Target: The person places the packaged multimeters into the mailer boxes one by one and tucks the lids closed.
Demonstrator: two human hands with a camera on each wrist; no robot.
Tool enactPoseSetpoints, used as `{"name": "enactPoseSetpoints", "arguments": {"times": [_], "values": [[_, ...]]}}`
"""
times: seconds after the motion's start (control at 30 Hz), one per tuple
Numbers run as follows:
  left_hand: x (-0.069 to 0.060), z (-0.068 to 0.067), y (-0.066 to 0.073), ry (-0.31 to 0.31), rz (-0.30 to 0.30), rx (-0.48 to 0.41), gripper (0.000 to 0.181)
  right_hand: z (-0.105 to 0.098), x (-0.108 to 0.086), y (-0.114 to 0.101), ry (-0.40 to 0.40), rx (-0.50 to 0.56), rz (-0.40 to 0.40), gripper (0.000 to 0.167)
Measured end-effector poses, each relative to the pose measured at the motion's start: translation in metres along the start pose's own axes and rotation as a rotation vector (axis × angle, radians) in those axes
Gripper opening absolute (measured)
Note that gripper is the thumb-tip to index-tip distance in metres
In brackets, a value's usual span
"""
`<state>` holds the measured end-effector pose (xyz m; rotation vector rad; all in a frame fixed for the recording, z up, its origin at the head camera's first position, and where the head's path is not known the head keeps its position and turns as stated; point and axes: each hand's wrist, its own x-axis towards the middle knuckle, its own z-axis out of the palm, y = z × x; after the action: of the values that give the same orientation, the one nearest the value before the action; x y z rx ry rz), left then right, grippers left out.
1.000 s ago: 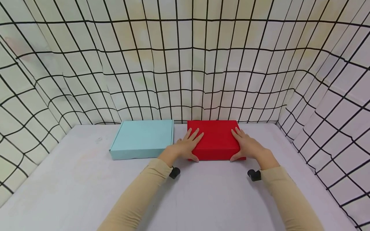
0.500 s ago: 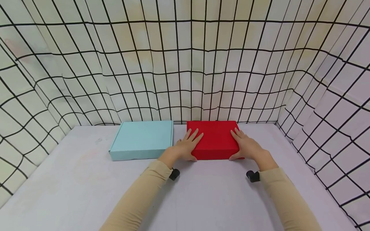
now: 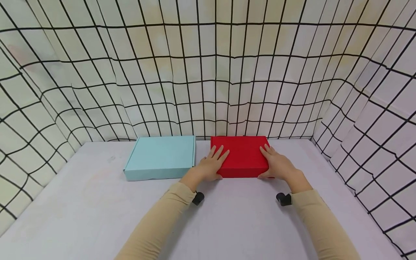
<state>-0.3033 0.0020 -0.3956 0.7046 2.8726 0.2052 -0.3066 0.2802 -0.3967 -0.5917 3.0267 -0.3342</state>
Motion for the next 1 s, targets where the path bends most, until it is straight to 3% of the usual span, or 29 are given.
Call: {"name": "enactPoseSetpoints", "arguments": {"times": [0.3, 0.63, 1.0], "values": [[0.003, 0.002, 0.001, 0.019, -0.008, 0.016, 0.104, -0.002, -0.002, -0.001, 0.016, 0.000, -0.004, 0.106], [0.001, 0.003, -0.004, 0.006, 0.012, -0.069, 0.104, 0.008, -0.004, -0.007, -0.008, 0.075, -0.015, 0.113], [0.002, 0.004, -0.006, 0.023, 0.011, -0.075, 0.099, 0.009, 0.002, -0.006, -0.024, 0.126, 0.003, 0.117]]}}
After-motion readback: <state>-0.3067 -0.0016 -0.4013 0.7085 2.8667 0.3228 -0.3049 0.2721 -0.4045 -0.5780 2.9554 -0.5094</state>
